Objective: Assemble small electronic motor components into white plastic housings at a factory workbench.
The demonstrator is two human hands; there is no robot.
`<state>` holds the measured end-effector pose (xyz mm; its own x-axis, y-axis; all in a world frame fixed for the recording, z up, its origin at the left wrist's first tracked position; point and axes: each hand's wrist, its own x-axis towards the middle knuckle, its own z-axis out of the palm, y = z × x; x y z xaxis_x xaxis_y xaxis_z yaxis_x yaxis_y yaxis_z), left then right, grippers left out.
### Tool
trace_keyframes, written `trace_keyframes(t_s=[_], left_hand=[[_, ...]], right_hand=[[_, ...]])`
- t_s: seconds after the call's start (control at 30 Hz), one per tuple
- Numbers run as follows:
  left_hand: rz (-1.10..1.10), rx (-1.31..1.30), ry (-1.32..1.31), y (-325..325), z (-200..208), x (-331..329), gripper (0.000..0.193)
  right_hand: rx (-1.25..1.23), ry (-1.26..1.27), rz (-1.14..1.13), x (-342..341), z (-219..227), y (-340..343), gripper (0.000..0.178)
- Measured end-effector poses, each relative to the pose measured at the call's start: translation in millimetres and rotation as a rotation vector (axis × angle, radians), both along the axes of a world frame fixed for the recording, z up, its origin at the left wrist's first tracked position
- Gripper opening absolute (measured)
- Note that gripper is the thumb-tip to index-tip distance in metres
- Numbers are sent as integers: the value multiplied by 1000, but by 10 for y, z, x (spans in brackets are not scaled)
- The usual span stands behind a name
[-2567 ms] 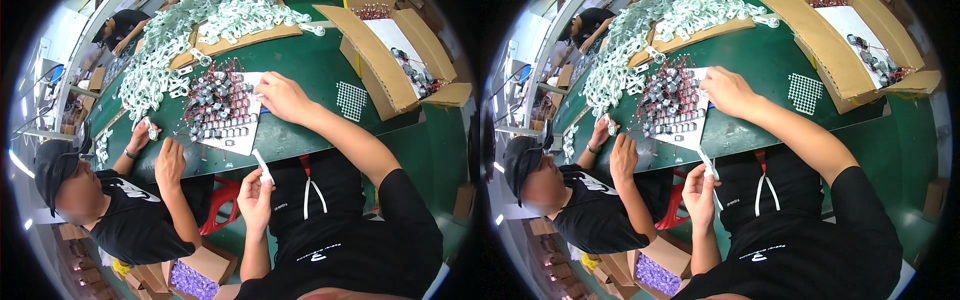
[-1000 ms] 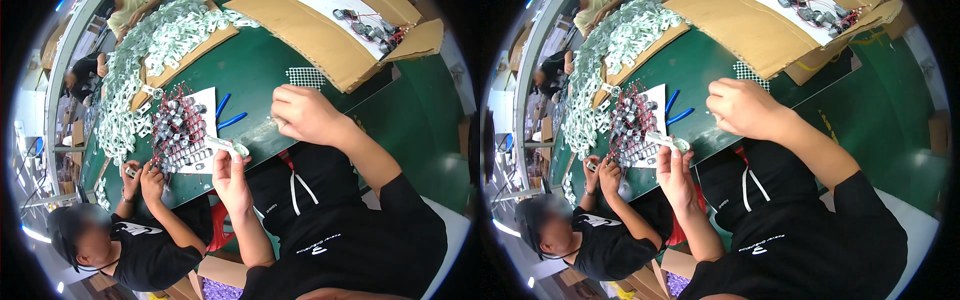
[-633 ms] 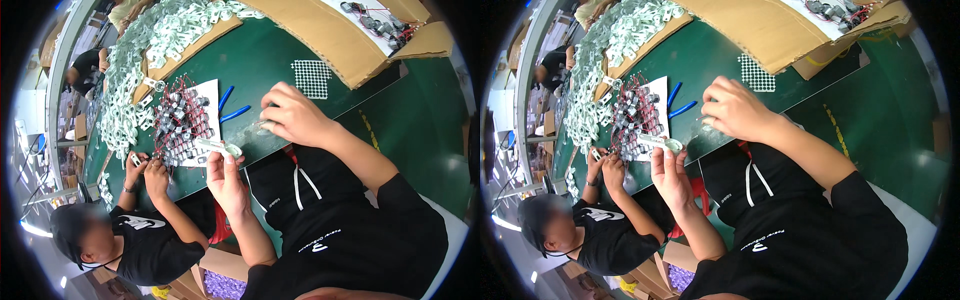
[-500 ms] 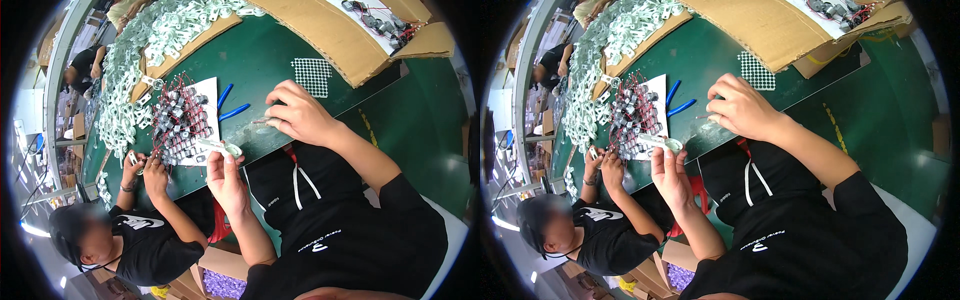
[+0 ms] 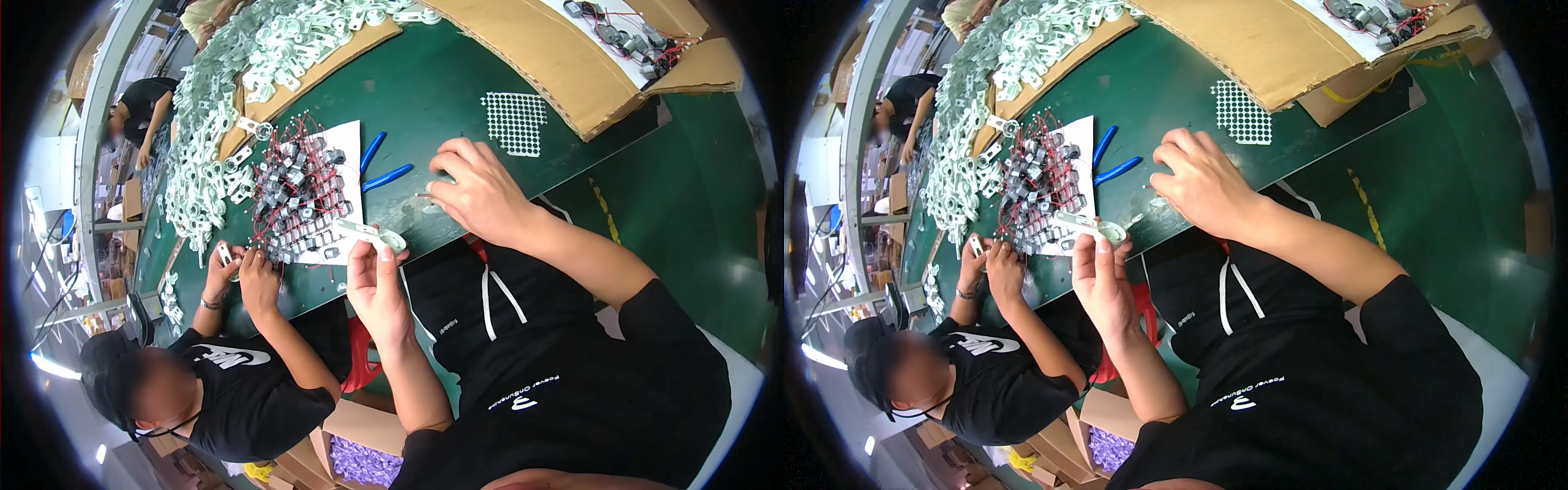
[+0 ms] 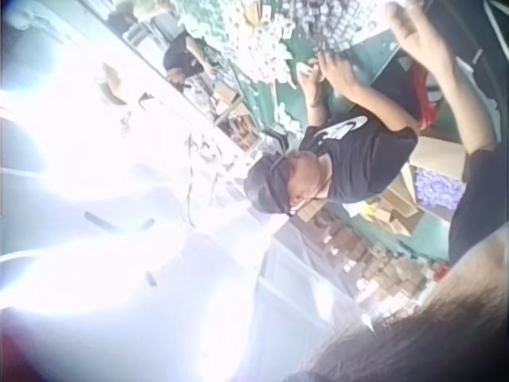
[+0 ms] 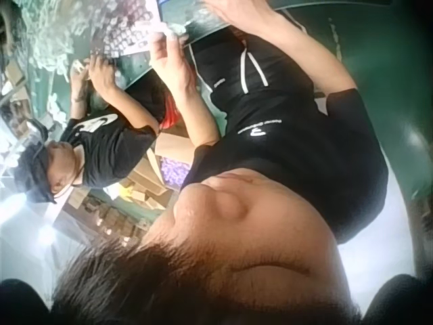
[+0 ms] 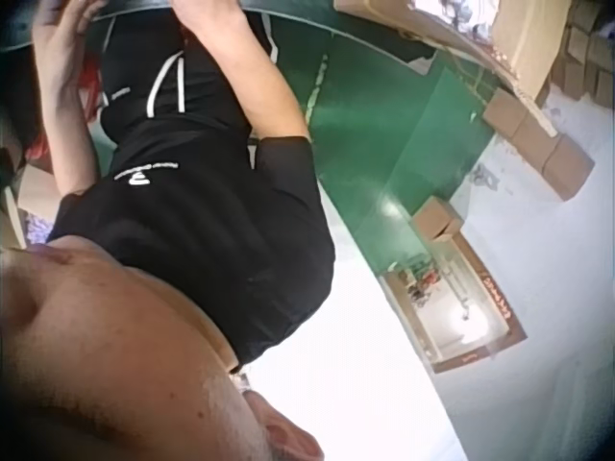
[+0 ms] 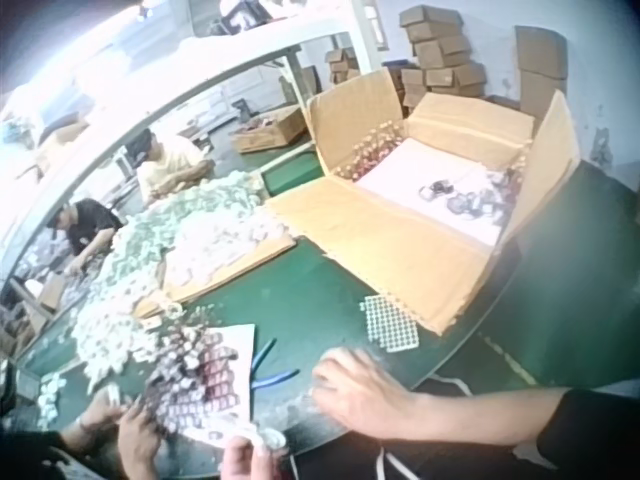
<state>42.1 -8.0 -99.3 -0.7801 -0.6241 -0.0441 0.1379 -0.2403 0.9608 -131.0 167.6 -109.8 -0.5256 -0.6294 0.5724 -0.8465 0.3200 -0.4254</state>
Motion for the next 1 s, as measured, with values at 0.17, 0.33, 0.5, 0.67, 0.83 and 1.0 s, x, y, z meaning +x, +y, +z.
trace_keyframes(t_s=[0.17, 0.33, 0.5, 0.67, 0.83, 1.0], left_hand=[[-15, -13, -20, -13, 15, 8, 35], [-72, -33, -7, -42, -6, 12, 38], [-221, -43, -10, -22, 4, 52, 52], [-284, -114, 32, 15, 28, 46, 55], [-301, -145, 27, -8, 35, 50, 55], [-295, -236, 13, -16, 35, 58, 53]], right_hand=[[48, 47, 14, -50, -18, -41, 15], [-157, -321, 128, -24, 29, 41, 11], [-218, -551, 286, 104, 236, 150, 12], [-235, -468, 324, 161, 262, 128, 15], [-226, -517, 358, 149, 241, 138, 13], [-219, -601, 370, 184, 188, 126, 12]])
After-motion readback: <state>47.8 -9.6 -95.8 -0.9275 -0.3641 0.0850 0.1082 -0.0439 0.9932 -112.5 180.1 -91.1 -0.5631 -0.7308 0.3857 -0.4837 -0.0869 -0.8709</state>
